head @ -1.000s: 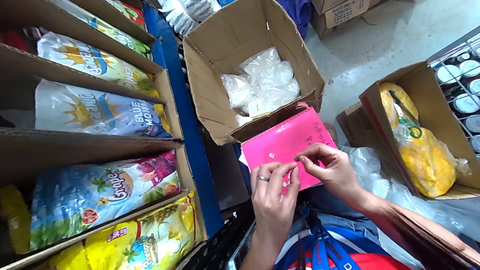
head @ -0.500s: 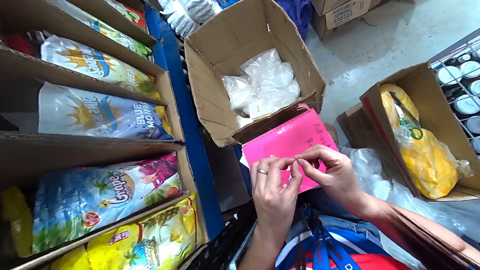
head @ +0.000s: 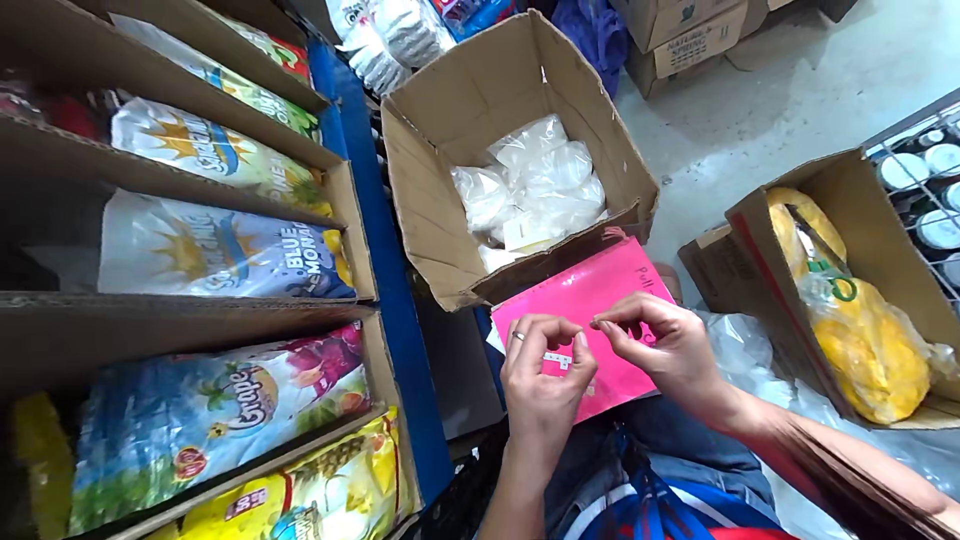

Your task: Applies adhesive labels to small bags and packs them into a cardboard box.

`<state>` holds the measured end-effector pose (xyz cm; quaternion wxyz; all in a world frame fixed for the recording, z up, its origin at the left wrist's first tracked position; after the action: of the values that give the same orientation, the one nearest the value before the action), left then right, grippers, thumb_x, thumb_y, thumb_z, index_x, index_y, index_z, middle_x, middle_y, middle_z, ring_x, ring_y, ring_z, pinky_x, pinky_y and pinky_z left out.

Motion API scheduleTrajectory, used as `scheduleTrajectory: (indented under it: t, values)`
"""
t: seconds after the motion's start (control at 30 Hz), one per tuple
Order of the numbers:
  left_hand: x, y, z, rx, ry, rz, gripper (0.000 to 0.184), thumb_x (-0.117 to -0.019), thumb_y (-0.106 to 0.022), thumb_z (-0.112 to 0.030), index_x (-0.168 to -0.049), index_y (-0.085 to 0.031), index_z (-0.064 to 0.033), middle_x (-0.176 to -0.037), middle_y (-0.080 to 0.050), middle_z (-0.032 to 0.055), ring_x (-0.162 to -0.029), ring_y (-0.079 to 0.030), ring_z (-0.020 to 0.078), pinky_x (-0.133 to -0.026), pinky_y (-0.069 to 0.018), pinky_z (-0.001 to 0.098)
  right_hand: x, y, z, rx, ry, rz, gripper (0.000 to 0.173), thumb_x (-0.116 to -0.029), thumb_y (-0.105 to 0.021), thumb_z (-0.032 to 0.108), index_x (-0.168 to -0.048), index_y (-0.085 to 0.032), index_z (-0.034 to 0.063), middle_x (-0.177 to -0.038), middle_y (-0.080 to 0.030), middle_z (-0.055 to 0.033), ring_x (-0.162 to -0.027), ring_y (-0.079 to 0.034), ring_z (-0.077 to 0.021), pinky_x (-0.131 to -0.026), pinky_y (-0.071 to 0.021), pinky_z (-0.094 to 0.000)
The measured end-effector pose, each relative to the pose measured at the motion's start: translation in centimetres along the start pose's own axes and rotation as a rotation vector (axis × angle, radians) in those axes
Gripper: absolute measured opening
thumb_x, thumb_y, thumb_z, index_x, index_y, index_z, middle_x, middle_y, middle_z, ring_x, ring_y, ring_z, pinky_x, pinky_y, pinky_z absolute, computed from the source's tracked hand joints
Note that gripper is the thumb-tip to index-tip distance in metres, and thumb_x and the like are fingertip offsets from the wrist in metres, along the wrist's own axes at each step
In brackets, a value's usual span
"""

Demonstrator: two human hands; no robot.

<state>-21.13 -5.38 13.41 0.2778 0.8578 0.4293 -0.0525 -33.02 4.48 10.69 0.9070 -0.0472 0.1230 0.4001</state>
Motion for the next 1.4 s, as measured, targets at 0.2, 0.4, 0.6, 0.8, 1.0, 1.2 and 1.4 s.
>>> scheduleTrajectory:
  t: [0.2,0.4,0.6,0.8,1.0,1.2,1.4]
  values:
    - [-0.6,0.0,-0.3,-0.141,-0.097,-0.040,0.007,-0.0875,-0.071,-0.010,-0.091,-0.074,-0.0045,-0.091,-0.067,0.0031,-0.092,-0.060,0.0048,-0.081,-0.0479,0.0129,-0.8,-0.6,-0.1,-0.016,-0.012,-0.016,0.010,-0.0925,-0.067,0.004,-0.097,-0.074,-0.0022,-0.091,-0.071,-0.0017,-0.079,-0.061,0.0044,-0.069,-0.0497,-0.0101]
    - [-0.8,-0.4,-0.6,-0.217,-0.101,-0.075,0.009,-0.0864,-0.071,-0.009,-0.091,-0.075,-0.0028,-0.088,-0.067,0.0046,-0.090,-0.061,0.0061,-0.080,-0.0482,0.0128,-1.2,-0.9,-0.2,0.051,0.051,-0.073,0.014,-0.0935,-0.068,0.005,-0.098,-0.075,-0.0064,-0.091,-0.074,-0.0111,-0.082,-0.067,-0.0015,-0.072,-0.0533,-0.0128]
    - [-1.3,-0.6,-0.5,-0.280,-0.128,-0.072,0.008,-0.0871,-0.070,-0.012,-0.088,-0.073,-0.0047,-0.087,-0.066,0.0043,-0.090,-0.059,0.0078,-0.080,-0.0458,0.0137,-1.3,-0.8,-0.1,0.088,0.109,-0.052,0.009,-0.0912,-0.069,0.003,-0.096,-0.074,-0.0036,-0.092,-0.073,-0.0068,-0.084,-0.064,0.0014,-0.075,-0.0514,-0.0102]
    - [-1.8,-0.6,0.3,-0.213,-0.109,-0.035,0.009,-0.0865,-0.069,-0.014,-0.087,-0.070,-0.0046,-0.086,-0.065,0.0034,-0.090,-0.059,0.0063,-0.081,-0.0458,0.0140,-1.7,-0.8,-0.3,0.076,0.099,-0.036,0.009,-0.0905,-0.070,0.004,-0.095,-0.074,-0.0024,-0.091,-0.073,-0.0055,-0.083,-0.064,0.0023,-0.073,-0.0505,-0.0098]
    - [-2.4,0.3,1.8,0.167,0.124,0.016,0.007,-0.0885,-0.065,-0.005,-0.091,-0.069,-0.0002,-0.091,-0.065,-0.0019,-0.085,-0.061,-0.0028,-0.077,-0.0527,0.0124,-2.8,-0.6,-1.0,0.093,0.094,-0.022,0.009,-0.0919,-0.066,0.004,-0.095,-0.072,-0.0019,-0.091,-0.071,-0.0046,-0.081,-0.061,0.0030,-0.071,-0.0485,-0.0097]
    - [-7.0,3.1,6.1,0.131,0.278,-0.050,0.007,-0.0947,-0.061,-0.008,-0.096,-0.066,-0.0032,-0.083,-0.066,-0.0100,-0.075,-0.062,-0.0048,-0.071,-0.0544,0.0165,-8.9,1.5,-3.5,0.449,0.164,0.011,0.013,-0.0923,-0.067,0.006,-0.100,-0.073,-0.0032,-0.090,-0.070,-0.0119,-0.076,-0.066,-0.0136,-0.070,-0.0563,-0.0278]
    - [-12.6,3.3,13.5,-0.039,0.445,-0.075,0.011,-0.0969,-0.064,-0.007,-0.102,-0.068,0.0024,-0.087,-0.065,0.0012,-0.075,-0.059,0.0004,-0.073,-0.0496,0.0196,-17.8,1.2,-10.5,0.909,-0.126,0.460,0.016,-0.0974,-0.061,0.005,-0.103,-0.071,-0.0066,-0.103,-0.068,-0.0259,-0.093,-0.069,-0.0446,-0.080,-0.0547,-0.0634]
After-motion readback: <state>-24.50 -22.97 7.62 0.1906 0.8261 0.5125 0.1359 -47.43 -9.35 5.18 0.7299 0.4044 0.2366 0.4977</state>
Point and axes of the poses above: each hand's wrist, its own x-axis away from the middle knuckle, its own y-axis out of the back of the hand, z = x × y, the point moved 3 cm from there along -x, towards the middle knuckle
